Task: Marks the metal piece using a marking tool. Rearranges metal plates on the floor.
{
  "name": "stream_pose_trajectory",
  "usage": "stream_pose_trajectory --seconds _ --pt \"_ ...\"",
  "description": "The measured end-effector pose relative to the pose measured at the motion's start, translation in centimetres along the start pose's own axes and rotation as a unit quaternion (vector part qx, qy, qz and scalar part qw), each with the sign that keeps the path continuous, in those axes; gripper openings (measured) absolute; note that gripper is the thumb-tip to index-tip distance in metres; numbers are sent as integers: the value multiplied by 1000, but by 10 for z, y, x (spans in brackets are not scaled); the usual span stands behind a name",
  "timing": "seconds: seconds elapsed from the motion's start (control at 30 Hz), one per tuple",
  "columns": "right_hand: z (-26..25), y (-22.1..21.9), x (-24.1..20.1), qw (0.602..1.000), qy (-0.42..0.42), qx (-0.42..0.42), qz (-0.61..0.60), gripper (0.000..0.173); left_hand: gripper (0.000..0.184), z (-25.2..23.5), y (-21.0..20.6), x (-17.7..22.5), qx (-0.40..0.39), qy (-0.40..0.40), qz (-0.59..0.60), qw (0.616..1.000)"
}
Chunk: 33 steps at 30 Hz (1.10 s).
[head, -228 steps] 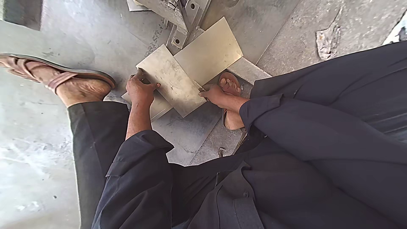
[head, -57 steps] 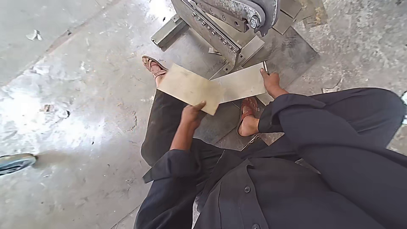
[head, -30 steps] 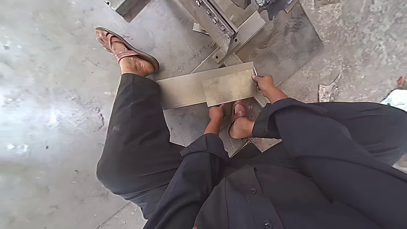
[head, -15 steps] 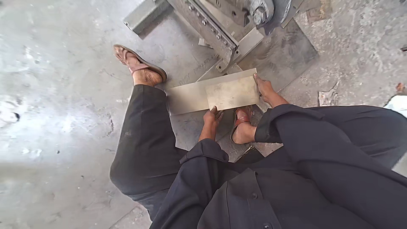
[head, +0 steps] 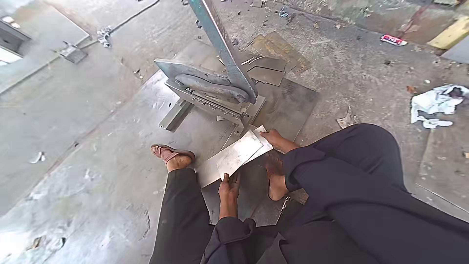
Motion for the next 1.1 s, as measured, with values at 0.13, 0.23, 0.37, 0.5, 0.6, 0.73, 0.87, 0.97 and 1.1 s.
stream_pose_trajectory --seconds 0.13,0.23,0.37,0.5,0.6,0.73,0.87,0.97,1.1 --pt "27 16 -30 981 42 5 190 54 32 4 -8 0 2 -24 52 998" --pt "42 39 -49 973 40 26 224 57 27 18 -26 -2 -10 -18 69 997" --pt "57 85 -88 961 67 63 259 58 28 54 -61 -12 -48 -8 77 996" --pt "92 116 -98 957 72 114 257 63 33 91 -69 -10 -53 1 92 994" --pt "104 107 -82 968 72 126 207 65 29 98 -59 22 -69 -30 149 986" --pt "143 59 -67 989 100 62 94 48 23 110 -29 86 -81 -113 166 976" --pt "188 -23 -78 979 170 -106 28 29 19 129 29 185 -51 -227 200 952" --pt "216 -62 -82 952 220 -206 55 31 21 152 79 269 -46 -316 210 924" --pt "227 -85 -75 938 221 -250 93 34 19 192 160 369 -13 -443 198 874"
Point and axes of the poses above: each hand's wrist, its own z-axis away from the middle knuckle, its own y-axis out of the back of the hand, x = y × z, the point moved 8 cm from there along -z, towards the middle knuckle, and after that the axes turned 7 degrees about x, right-handed, at the moved point
